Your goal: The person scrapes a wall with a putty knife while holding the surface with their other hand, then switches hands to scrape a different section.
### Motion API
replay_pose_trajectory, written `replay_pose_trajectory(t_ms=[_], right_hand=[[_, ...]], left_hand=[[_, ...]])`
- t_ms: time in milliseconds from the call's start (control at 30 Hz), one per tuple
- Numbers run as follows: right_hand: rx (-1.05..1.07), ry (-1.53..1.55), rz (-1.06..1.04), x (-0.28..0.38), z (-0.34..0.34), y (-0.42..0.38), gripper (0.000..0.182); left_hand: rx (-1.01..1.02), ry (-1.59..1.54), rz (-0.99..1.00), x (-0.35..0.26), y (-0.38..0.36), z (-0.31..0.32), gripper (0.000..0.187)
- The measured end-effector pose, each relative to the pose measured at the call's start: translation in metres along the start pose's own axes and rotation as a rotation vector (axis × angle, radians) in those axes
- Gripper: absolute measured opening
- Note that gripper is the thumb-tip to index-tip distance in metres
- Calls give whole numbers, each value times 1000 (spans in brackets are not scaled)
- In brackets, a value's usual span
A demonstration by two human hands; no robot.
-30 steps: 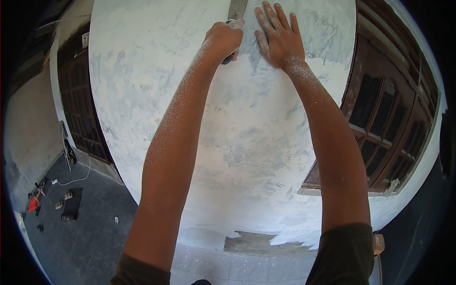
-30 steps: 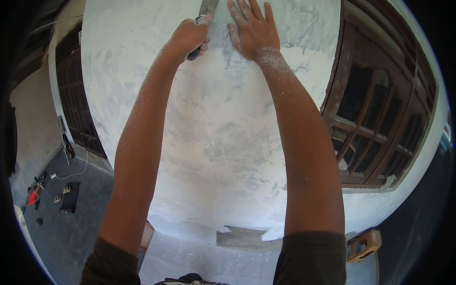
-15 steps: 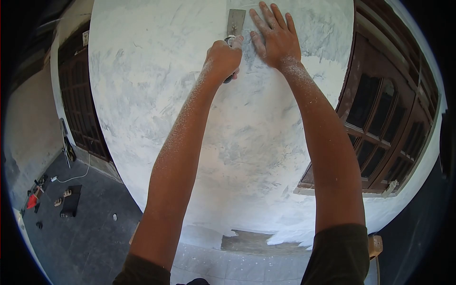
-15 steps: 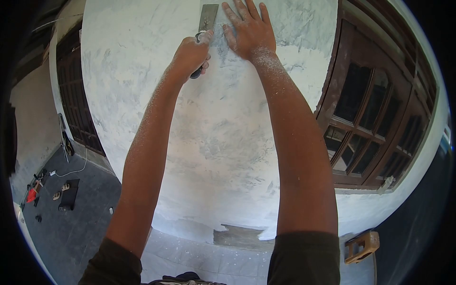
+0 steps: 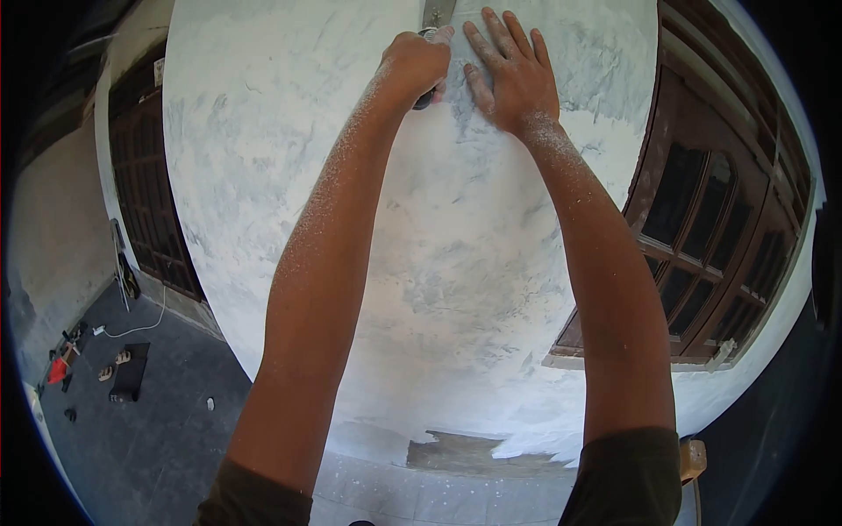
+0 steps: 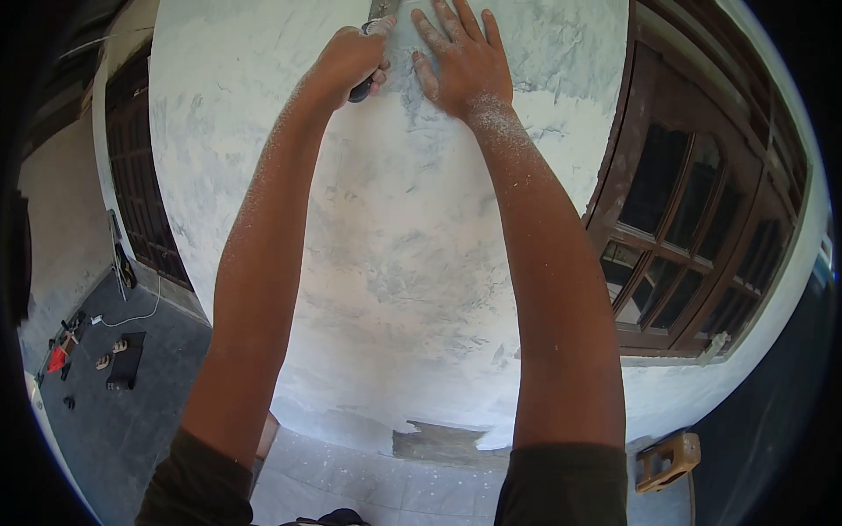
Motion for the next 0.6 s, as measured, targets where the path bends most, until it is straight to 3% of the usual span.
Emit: replay_pose_trajectory(t_ms=[200,267,400,533,600], right_hand=[[-161,-17,-2,-4,2,-9,58],[-114,-53,18,-5,2,-7,57],[-92,-62,20,-4,-3,-7,58],[-112,-21,8,-2,1,-10,58],[-147,-34,3,-5,-1,-7,59]], left_hand=[[-47,32,-170,69,-83,10,54],[-68,92,-122,52,-61,7,52],[76,-12,-23,-9,-2,2,49],[-48,-38,-129,50,-59,18,50],[-53,-50,-126,49,-50,20,50]])
Point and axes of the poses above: each hand's wrist, its own y-axis towards the middle knuckle, its own z-axis out of the palm, x = y × z, the point moved 9 cm from there along y, towards the middle knuckle, and after that the axes turned 6 degrees about -y, right-handed, at the moved point
